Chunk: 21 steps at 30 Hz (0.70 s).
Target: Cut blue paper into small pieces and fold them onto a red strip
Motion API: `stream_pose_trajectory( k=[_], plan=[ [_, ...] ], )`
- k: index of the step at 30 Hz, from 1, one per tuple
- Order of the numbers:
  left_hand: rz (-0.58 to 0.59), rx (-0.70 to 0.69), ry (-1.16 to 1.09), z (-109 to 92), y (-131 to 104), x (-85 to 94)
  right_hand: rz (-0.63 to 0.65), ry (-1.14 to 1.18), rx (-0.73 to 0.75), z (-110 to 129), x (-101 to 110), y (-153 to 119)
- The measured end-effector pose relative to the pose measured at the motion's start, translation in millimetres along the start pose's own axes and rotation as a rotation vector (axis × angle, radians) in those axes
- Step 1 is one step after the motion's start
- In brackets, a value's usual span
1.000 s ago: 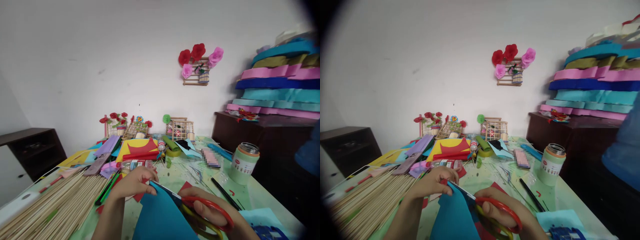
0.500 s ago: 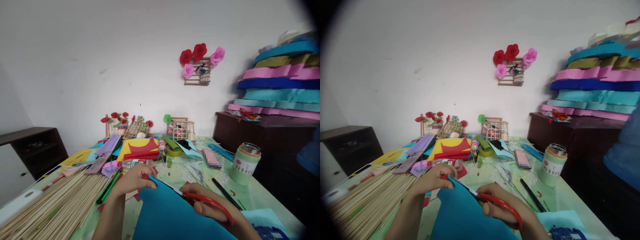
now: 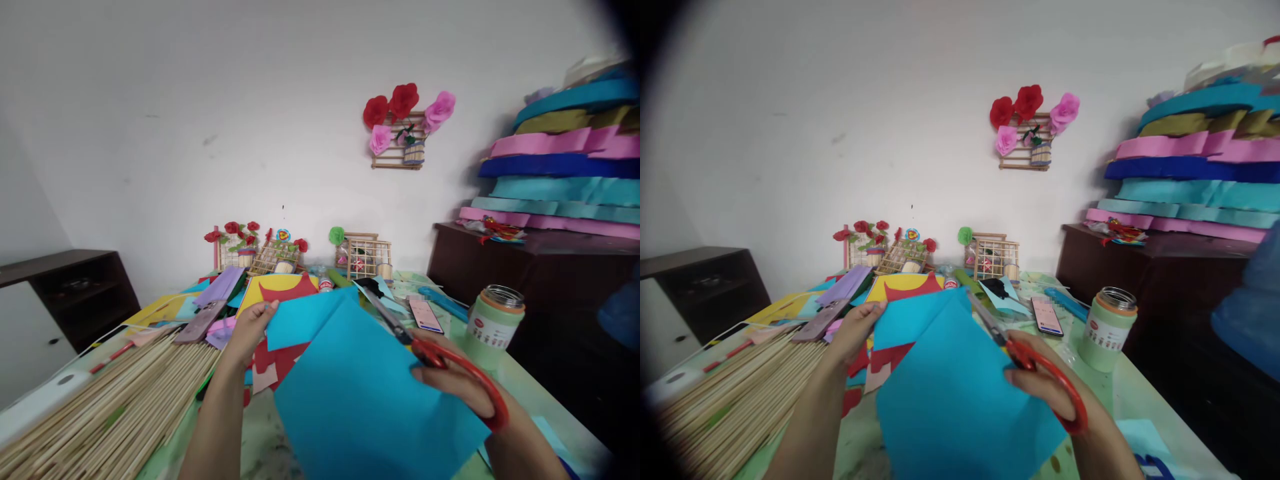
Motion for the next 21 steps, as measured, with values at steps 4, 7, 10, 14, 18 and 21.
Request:
stream_pose_trajectory(
  k=[4, 7, 10, 14, 18, 21],
  plan=[
    [-0.169, 0.056, 0.085, 37, 13, 18.8, -0.197, 0.168, -0.096, -21, 25, 3],
    [-0.223, 0.109, 0.165, 63, 19, 29.2, -0.098, 0.43, -0.159, -24, 29, 8],
    [-0.237, 0.145, 0.224, 79, 24, 33.0, -0.121, 0.554, -0.239, -27, 35, 13],
    [-0.247, 0.166, 0.292, 89, 27, 33.0, -0.223, 0.534, -0.229, -32, 46, 16],
    [-0.284, 0.165, 0.327, 79, 24, 35.7, -0.221, 0.496, -0.221, -30, 48, 13],
    [-0.325, 0.09, 0.297, 51, 19, 33.0, -0.175, 0.473, -0.226, -24, 43, 9]
  ],
)
Point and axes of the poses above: each hand's wrist, its own y-axis towards the middle knuckle, its own x-axis out of the back of the hand, z = x × y, the point moved 3 cm from there along y, towards the middle knuckle, and after that the axes turned 1 degree about z, right-handed, at the moved point
